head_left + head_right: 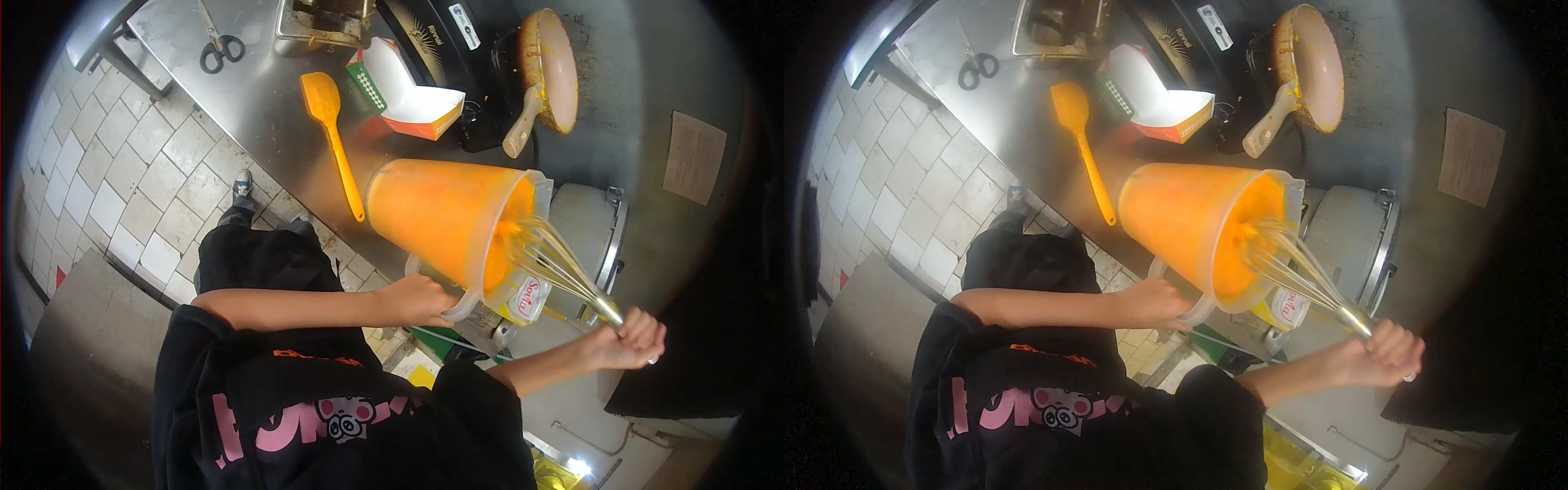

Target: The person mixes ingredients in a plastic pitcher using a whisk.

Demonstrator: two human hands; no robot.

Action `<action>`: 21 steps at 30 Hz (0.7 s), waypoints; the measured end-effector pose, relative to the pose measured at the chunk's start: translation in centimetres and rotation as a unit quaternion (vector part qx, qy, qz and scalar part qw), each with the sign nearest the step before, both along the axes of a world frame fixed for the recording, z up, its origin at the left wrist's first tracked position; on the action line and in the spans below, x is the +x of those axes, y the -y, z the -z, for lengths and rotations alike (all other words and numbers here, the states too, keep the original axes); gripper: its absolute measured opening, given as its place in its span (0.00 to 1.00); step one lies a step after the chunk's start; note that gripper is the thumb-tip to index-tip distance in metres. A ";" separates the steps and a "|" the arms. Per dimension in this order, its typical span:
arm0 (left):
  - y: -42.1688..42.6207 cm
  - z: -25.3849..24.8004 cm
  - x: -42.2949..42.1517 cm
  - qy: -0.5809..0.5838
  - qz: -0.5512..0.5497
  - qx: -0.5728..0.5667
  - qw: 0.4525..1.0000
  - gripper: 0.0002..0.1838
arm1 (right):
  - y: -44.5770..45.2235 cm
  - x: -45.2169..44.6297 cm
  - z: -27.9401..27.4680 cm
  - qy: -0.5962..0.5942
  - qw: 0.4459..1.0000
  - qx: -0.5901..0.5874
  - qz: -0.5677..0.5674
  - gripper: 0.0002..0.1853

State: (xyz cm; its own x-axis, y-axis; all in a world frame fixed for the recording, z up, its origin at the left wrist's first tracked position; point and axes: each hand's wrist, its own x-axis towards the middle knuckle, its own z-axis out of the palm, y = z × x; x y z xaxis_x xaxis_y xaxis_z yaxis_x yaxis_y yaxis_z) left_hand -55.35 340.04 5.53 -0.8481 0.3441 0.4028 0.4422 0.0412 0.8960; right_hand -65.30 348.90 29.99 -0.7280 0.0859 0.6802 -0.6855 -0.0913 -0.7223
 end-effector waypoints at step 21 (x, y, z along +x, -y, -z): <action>-0.9 0.7 0.3 -0.008 -0.054 0.039 0.998 0.16 | 4.9 -1.5 12.1 0.222 0.965 0.086 0.108 0.15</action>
State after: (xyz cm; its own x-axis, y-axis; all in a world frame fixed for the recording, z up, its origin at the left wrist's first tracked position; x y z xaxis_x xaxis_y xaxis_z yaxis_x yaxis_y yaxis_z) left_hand -55.08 340.94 4.85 -0.8721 0.2178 0.4381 0.4527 0.0195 0.8915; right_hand -66.79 344.03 17.93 -0.9292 0.1813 0.3222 -0.2940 0.1658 -0.9413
